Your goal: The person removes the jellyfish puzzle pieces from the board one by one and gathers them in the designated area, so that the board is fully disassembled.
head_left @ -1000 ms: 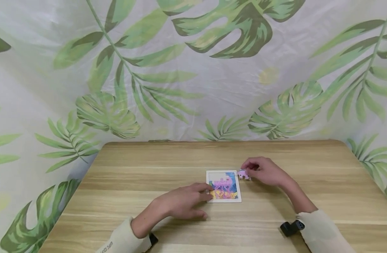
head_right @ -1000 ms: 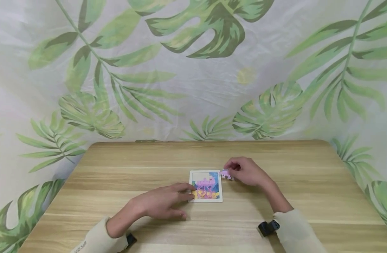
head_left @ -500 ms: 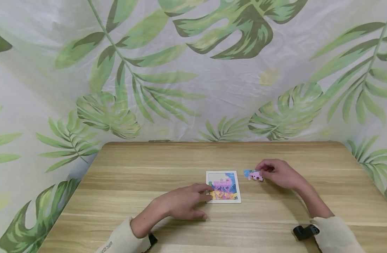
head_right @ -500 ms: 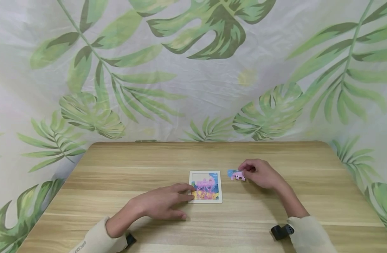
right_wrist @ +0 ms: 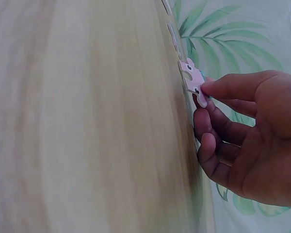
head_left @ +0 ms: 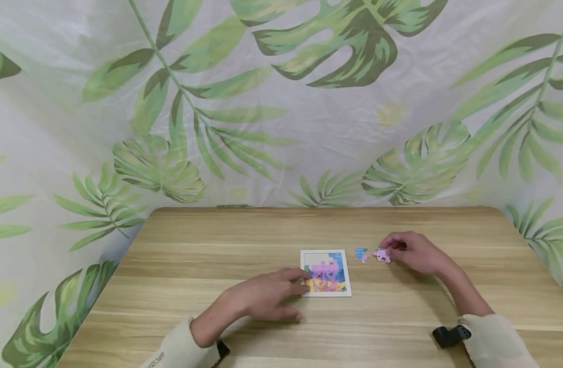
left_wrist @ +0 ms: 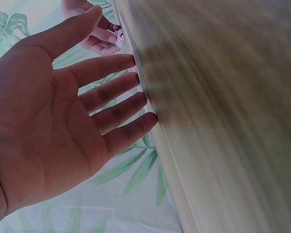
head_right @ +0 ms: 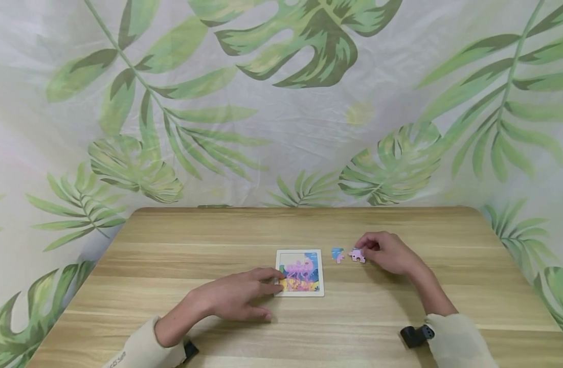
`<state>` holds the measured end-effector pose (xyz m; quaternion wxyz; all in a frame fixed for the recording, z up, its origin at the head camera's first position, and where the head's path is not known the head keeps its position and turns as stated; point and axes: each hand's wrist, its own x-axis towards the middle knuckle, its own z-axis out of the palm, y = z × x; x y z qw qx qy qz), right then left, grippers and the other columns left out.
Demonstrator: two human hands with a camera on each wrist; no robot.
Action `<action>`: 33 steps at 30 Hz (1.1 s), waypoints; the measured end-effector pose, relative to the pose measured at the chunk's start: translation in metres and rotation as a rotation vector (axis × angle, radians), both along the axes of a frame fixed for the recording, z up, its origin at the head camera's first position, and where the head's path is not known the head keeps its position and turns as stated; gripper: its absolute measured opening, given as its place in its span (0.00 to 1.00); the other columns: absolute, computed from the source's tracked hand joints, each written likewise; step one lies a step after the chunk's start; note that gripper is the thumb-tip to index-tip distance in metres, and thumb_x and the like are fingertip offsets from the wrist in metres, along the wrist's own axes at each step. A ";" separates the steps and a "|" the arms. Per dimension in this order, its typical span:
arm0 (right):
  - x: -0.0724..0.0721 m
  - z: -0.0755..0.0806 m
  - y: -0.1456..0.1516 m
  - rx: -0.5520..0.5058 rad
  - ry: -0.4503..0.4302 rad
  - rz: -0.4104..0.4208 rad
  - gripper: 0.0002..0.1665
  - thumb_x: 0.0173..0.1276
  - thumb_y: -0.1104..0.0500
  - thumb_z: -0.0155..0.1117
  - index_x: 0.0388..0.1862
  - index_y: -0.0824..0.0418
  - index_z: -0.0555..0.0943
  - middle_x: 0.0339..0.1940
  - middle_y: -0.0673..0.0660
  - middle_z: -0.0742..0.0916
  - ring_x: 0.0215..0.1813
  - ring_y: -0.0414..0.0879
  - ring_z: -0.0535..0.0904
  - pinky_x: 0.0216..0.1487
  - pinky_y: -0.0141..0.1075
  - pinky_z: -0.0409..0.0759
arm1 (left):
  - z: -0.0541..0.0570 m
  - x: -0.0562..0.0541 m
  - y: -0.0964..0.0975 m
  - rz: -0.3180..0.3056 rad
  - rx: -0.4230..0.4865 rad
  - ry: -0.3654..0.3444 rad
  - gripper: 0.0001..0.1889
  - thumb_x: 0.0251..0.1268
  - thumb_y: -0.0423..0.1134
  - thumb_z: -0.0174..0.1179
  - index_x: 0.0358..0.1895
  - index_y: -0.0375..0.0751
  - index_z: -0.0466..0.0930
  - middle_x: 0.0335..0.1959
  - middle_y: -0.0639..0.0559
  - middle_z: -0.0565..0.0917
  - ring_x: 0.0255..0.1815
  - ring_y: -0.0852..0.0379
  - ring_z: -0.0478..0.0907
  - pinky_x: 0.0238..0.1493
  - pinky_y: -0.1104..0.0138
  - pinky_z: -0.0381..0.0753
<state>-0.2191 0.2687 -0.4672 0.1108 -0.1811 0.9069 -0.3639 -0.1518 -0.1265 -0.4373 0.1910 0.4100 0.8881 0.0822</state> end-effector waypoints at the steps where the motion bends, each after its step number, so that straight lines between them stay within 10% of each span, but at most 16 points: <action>1: -0.001 0.000 0.000 0.007 0.004 0.006 0.08 0.77 0.65 0.65 0.49 0.60 0.89 0.41 0.52 0.89 0.43 0.42 0.80 0.44 0.31 0.80 | 0.000 0.000 0.000 0.000 -0.001 0.000 0.32 0.76 0.55 0.67 0.76 0.47 0.77 0.82 0.53 0.69 0.83 0.53 0.67 0.80 0.60 0.73; 33: -0.009 0.003 -0.011 0.082 0.058 0.087 0.12 0.70 0.71 0.68 0.49 0.62 0.89 0.43 0.53 0.90 0.42 0.42 0.78 0.42 0.31 0.79 | 0.000 -0.002 0.001 -0.002 0.000 -0.015 0.32 0.76 0.56 0.66 0.77 0.47 0.76 0.83 0.52 0.68 0.83 0.52 0.66 0.80 0.59 0.73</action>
